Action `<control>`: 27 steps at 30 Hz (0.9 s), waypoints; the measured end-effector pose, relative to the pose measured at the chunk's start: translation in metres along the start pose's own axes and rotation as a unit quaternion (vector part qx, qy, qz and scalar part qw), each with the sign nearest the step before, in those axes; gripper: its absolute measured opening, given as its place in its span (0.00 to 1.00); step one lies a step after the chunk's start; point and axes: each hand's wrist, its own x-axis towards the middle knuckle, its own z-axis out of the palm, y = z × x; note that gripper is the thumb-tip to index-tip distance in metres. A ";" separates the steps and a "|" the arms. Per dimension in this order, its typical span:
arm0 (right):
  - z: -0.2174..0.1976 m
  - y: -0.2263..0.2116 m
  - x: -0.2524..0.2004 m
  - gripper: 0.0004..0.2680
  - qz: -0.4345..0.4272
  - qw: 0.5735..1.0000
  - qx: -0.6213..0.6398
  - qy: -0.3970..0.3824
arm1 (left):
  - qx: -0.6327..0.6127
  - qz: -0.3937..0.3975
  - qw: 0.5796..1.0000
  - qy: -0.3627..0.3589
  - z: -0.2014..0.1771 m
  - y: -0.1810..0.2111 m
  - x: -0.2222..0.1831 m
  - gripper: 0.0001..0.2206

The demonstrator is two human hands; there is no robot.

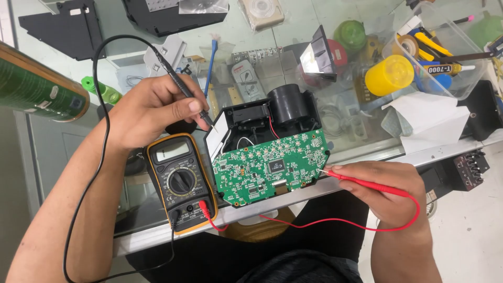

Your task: Testing electronic components on a circuit board using a digital multimeter to diagnose faults.

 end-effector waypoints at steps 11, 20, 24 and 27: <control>0.001 0.001 -0.001 0.07 0.006 1.000 -0.003 0.003 | -0.036 0.014 0.999 -0.003 0.001 -0.004 0.000 0.06; 0.002 0.002 -0.001 0.06 0.000 1.000 -0.008 0.006 | -0.042 0.014 0.999 -0.004 0.002 -0.002 0.000 0.06; 0.002 0.005 -0.004 0.06 0.006 1.000 -0.009 0.007 | -0.024 0.008 1.000 -0.004 0.001 -0.001 -0.001 0.06; 0.000 -0.004 -0.001 0.06 0.038 0.999 -0.026 0.004 | 0.050 0.048 0.997 -0.034 -0.001 0.008 -0.002 0.08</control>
